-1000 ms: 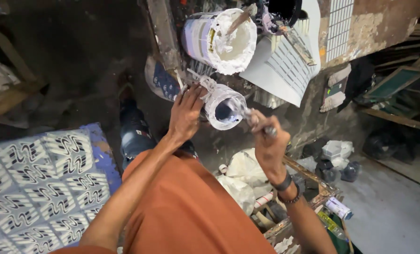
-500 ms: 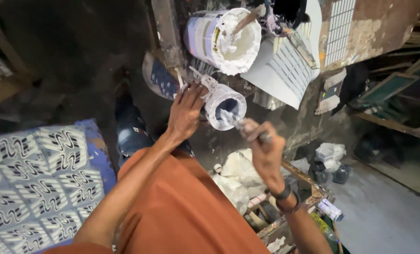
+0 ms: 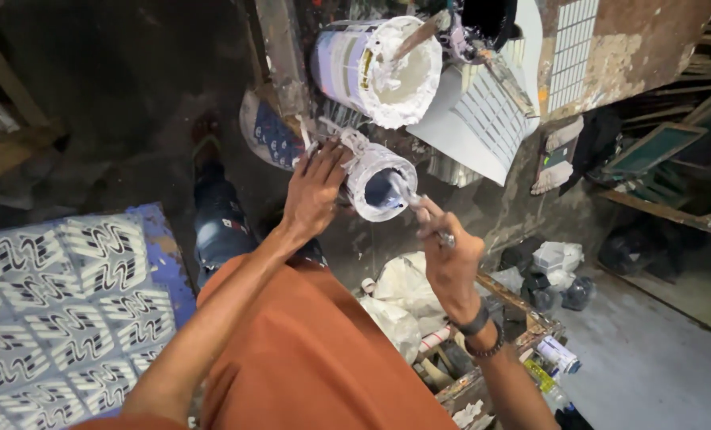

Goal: Mixing and preparing screen printing ink in a container using a spatula.

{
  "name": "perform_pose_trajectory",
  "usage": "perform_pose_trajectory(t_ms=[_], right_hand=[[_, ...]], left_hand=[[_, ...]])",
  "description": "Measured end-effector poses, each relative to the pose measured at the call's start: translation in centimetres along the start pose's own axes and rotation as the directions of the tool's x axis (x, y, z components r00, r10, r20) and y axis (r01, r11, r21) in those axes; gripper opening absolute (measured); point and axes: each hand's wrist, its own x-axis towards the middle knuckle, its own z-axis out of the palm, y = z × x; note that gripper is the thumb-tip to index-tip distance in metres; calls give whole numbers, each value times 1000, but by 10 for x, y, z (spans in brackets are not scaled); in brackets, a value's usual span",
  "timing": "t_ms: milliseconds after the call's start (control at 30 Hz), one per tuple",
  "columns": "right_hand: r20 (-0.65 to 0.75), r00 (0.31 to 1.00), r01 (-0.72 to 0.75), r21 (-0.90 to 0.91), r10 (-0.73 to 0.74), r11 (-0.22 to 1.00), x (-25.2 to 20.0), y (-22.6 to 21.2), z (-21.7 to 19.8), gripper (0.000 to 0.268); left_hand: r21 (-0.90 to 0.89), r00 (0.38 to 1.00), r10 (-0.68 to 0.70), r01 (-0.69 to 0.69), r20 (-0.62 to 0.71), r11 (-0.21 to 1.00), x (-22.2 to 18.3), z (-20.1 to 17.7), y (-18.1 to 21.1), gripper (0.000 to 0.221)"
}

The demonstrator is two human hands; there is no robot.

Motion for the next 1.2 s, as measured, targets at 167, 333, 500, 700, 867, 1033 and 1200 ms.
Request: perform_pose_trajectory(t_ms=[167, 333, 500, 700, 867, 1033, 1200], right_hand=[[22, 983, -181, 145, 180, 973, 10, -13, 4, 17], [-8, 1000, -19, -5, 19, 1000, 2, 6, -1, 17], [46, 996, -64, -152, 71, 986, -10, 2, 1, 17], [5, 996, -83, 236, 85, 968, 3, 11, -7, 11], [45, 985, -167, 19, 166, 986, -9, 10, -4, 16], [-68, 948, -251, 442, 312, 861, 4, 29, -43, 16], [-133, 907, -278, 523, 400, 806, -10, 13, -77, 20]], left_hand=[[79, 999, 26, -23, -28, 997, -5, 1, -2, 90], [-54, 1000, -21, 20, -10, 998, 4, -6, 5, 99], [-51, 1000, -15, 15, -2, 999, -2, 1, -1, 95], [-70, 1000, -24, 25, 8, 997, 7, -14, 8, 95], [20, 1000, 6, -5, -24, 1000, -4, 3, -1, 88], [-39, 1000, 9, -9, -15, 999, 2, -3, 1, 94], [-72, 1000, 14, -12, 25, 997, 1, -10, 2, 92]])
